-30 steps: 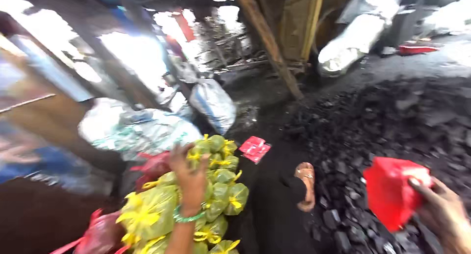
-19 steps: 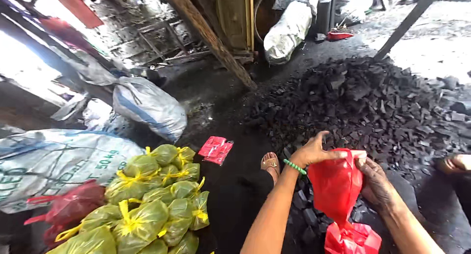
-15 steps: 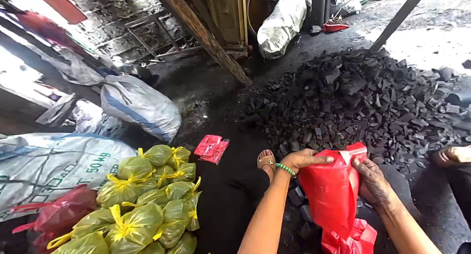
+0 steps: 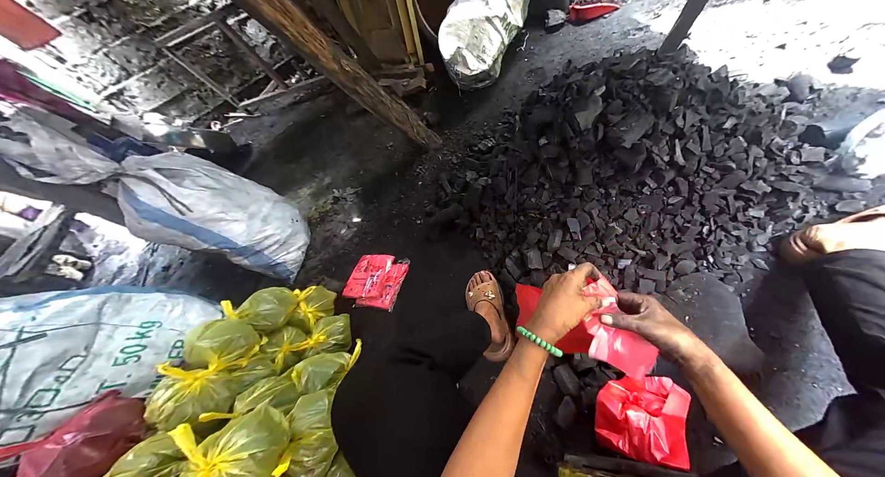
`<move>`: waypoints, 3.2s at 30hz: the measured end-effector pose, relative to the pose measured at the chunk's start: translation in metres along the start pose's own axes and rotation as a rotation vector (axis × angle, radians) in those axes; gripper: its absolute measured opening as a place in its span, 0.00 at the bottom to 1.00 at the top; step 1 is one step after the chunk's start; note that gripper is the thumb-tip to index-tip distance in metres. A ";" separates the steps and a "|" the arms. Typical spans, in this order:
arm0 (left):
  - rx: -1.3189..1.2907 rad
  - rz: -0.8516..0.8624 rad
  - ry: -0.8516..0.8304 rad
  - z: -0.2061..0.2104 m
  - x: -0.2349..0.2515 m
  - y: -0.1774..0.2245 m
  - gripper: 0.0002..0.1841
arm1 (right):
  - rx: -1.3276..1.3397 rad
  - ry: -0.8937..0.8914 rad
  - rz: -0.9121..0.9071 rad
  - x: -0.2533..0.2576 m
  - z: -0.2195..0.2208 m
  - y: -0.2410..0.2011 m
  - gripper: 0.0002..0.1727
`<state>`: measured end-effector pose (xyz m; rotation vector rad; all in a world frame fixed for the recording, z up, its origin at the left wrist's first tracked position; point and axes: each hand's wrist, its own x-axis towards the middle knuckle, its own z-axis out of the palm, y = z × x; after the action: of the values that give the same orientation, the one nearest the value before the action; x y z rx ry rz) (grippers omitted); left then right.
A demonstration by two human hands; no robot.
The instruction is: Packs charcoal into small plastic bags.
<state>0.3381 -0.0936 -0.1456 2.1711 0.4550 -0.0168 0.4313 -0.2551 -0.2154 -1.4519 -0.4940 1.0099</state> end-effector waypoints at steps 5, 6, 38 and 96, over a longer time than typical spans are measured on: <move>-0.048 0.013 0.283 -0.006 -0.017 -0.002 0.11 | -0.083 0.185 -0.127 0.005 -0.002 0.005 0.07; -0.088 -0.007 0.282 -0.010 -0.023 0.000 0.11 | -0.081 0.216 -0.147 0.004 -0.007 0.006 0.07; -0.446 0.187 0.110 -0.012 -0.014 0.019 0.13 | -0.514 0.047 -0.167 -0.013 -0.070 -0.046 0.36; -1.100 -1.033 0.957 0.066 0.067 -0.172 0.36 | -1.109 -0.299 0.046 0.312 0.053 -0.011 0.39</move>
<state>0.3537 -0.0318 -0.3309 0.5874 1.6072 0.5728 0.5556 0.0267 -0.2886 -2.2778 -1.3890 1.0299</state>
